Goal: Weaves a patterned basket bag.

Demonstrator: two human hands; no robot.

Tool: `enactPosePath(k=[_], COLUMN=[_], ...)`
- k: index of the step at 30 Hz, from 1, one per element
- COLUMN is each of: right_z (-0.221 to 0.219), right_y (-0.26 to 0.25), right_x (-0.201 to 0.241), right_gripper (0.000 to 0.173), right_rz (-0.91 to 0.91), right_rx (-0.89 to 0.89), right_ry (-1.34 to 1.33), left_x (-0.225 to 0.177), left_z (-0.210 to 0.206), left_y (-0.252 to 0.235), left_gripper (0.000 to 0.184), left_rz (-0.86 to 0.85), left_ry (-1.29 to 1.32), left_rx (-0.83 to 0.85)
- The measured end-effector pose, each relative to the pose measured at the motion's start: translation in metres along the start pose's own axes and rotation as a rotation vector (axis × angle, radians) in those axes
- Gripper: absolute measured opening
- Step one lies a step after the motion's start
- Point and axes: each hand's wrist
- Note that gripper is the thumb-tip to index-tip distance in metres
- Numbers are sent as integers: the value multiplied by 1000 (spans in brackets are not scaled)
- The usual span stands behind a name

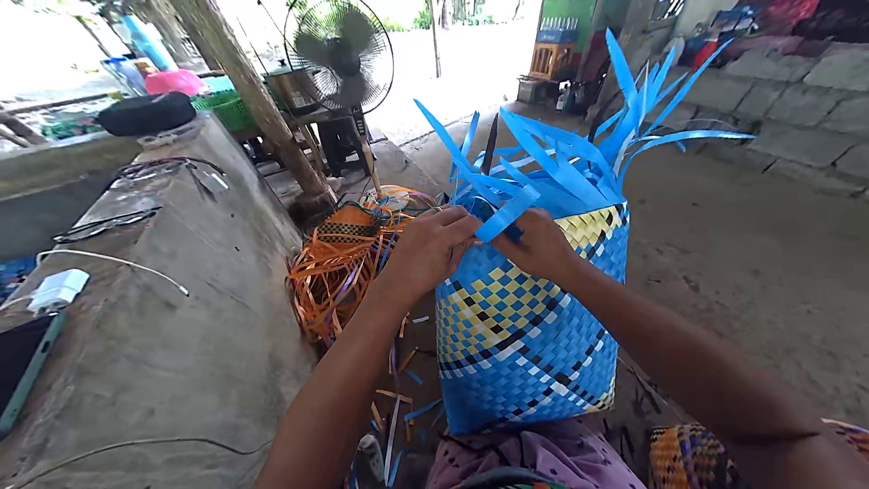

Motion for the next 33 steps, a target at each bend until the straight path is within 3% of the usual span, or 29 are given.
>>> enactPosePath(k=[5,18,23,25,29,33], right_z=[0,-1,-1,1,4,-1], right_y=[1,-4,-6,-6,-8,-9], right_x=[-3,-6,-8,-7,-2,-6], right_gripper=[17,19,16,14,15,16], right_rz=[-6,4,-10,-37,-69,-32], right_rx=[23,127,172,188,189,205], right_ry=[10,-84,-117,-123,-119,-146], left_x=[-4,-3,8,10,-2,3], left_z=[-3,-15,-15,-19,-23,-35], left_y=[0,12,13,28,45,65], left_gripper=[13,9,6,9,44,35], left_rz=[27,154,144,233,658,657], left_ry=[-17,-2,-9,19,16,290], left_rx=[74,-48,35,2,37,-33])
Point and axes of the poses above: each hand's wrist, its own y-axis away from the middle knuckle, its own z-axis out of the back of the hand, x = y × z, and after that the axes turned 10 degrees about y, right-handed
